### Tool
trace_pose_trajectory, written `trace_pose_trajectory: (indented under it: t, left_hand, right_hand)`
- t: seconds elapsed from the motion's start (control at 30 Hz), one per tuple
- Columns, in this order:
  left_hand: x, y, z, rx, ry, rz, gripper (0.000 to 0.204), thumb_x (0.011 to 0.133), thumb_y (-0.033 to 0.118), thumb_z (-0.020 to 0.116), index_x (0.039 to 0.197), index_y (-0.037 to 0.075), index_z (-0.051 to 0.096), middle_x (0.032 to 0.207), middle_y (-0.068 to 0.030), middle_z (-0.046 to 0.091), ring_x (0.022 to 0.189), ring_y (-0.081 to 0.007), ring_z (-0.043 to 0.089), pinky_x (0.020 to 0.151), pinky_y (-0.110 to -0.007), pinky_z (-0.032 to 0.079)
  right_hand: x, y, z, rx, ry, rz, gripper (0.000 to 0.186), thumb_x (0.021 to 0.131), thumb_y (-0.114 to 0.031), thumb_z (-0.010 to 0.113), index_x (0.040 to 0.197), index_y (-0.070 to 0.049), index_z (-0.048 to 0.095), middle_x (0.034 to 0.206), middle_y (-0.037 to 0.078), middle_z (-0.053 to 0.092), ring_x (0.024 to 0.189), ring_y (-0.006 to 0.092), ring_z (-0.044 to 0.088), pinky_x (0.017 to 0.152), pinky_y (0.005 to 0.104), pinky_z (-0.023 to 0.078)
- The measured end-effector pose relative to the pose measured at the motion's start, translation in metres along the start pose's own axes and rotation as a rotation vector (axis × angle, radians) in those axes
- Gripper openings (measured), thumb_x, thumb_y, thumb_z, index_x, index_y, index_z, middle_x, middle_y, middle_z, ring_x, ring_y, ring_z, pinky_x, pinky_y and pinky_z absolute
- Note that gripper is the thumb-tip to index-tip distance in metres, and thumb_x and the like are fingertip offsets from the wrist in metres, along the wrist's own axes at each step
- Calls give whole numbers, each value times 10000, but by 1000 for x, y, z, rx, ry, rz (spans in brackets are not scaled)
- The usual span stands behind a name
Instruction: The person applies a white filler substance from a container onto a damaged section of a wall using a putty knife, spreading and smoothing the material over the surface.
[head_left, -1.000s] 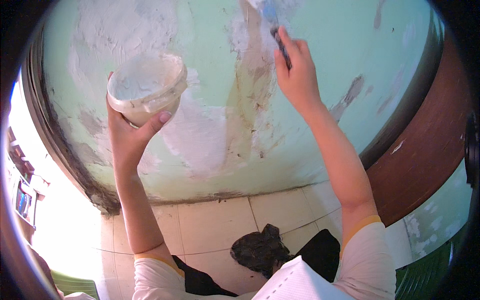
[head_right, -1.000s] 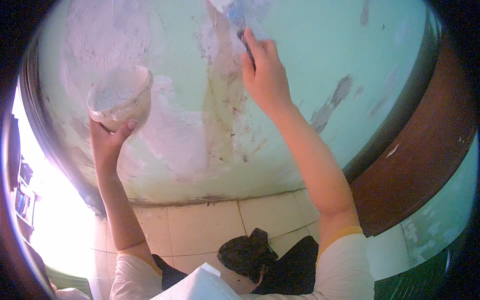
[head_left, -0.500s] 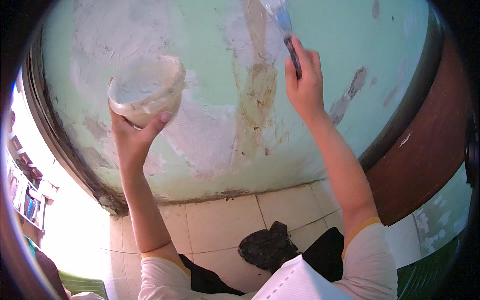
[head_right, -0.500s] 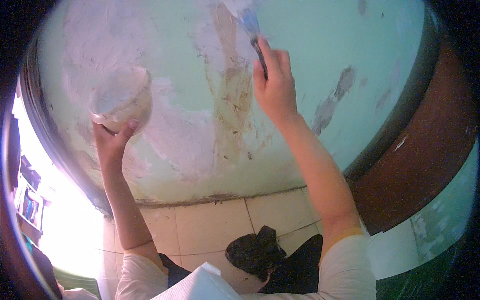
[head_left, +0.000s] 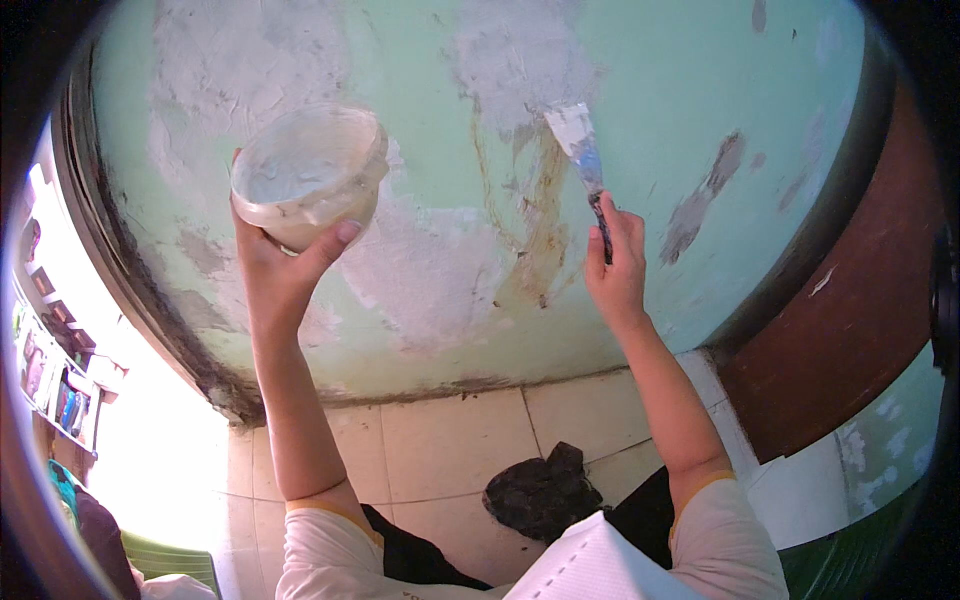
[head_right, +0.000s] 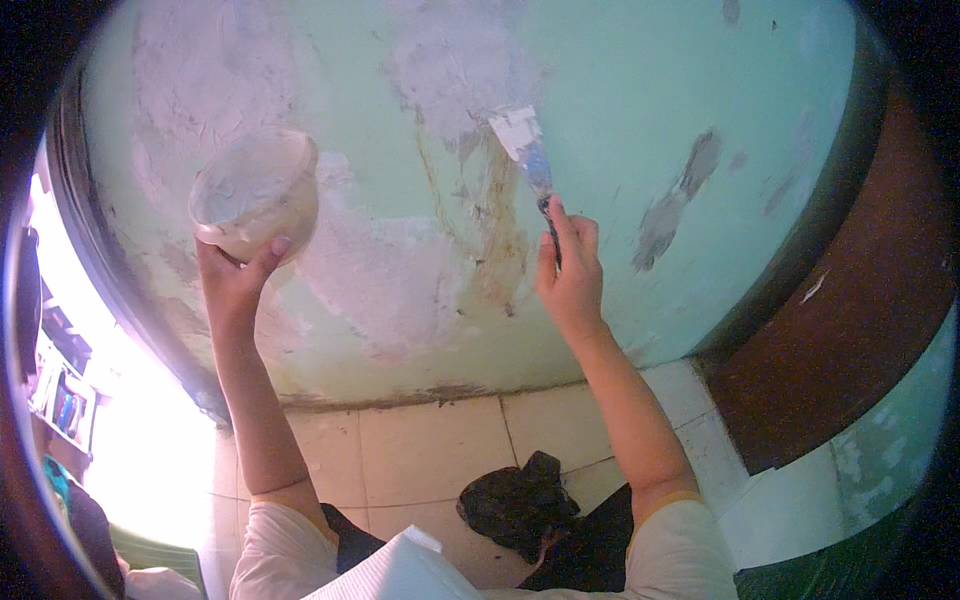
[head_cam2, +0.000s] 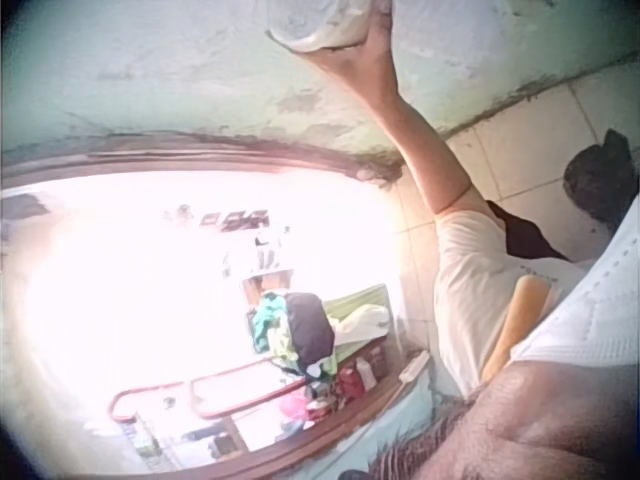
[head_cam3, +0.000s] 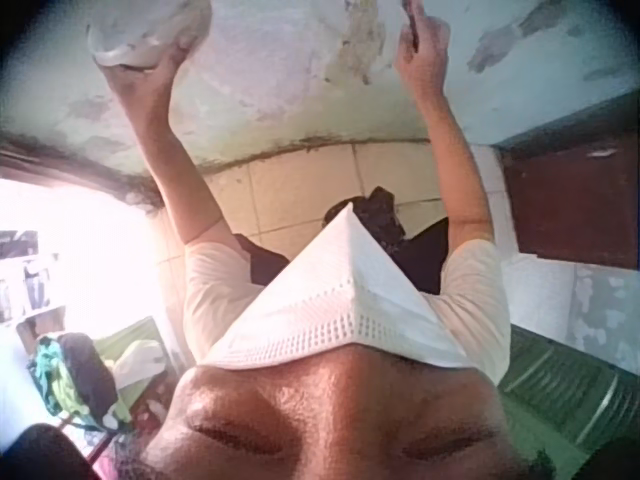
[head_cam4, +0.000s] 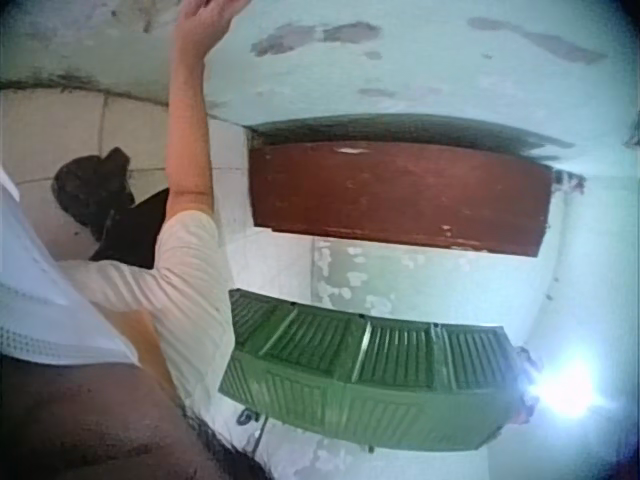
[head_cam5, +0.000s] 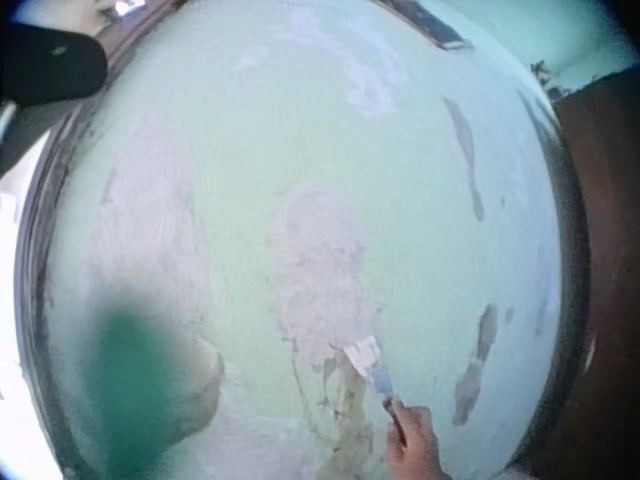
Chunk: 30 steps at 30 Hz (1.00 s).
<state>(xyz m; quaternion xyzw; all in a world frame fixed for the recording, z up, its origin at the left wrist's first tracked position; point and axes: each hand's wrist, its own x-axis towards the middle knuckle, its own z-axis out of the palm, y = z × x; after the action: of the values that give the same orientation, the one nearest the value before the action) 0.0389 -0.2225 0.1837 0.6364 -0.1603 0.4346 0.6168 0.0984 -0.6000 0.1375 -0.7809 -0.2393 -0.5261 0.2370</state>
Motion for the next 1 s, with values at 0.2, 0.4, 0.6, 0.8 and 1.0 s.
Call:
trace_pose_trajectory:
  t: [0.2,0.4,0.6,0.8,1.0]
  left_hand:
    - [-6,-5,14,54,-3,-23,1110,667,262,947,1517,-27,293,1366,-180,527,1263,-293,553,1050,-401,497]
    - [-26,6,44,236,-73,-33,1013,708,339,918,1463,-42,361,1341,-192,544,1269,-313,548,1070,-428,474]
    - [-52,6,53,369,-1,-70,959,808,487,824,1450,-78,390,1375,-231,529,1317,-342,510,1117,-471,402]
    - [-28,3,62,253,105,-43,958,817,477,812,1469,-59,360,1397,-228,522,1305,-336,521,1133,-475,384]
    - [-76,-13,71,110,-91,-53,1375,609,318,976,1603,19,73,1439,-198,474,1314,-326,512,1113,-463,446]
  right_hand:
    - [28,-7,-11,-33,207,-76,506,971,-30,597,1468,-89,526,1099,171,575,926,298,623,784,388,550]
    - [44,-5,14,147,249,-15,497,951,-50,630,1435,-141,563,1056,114,579,853,267,626,742,370,552]
    - [15,4,38,194,178,70,479,944,-16,636,1409,-117,585,1053,97,591,846,223,609,719,329,535]
    - [-47,29,40,202,113,87,467,924,-31,632,1383,-114,596,1037,118,567,807,256,626,670,368,557]
    - [-8,33,-14,251,203,-23,406,961,-57,632,1363,-25,587,1052,104,628,862,157,610,686,288,530]
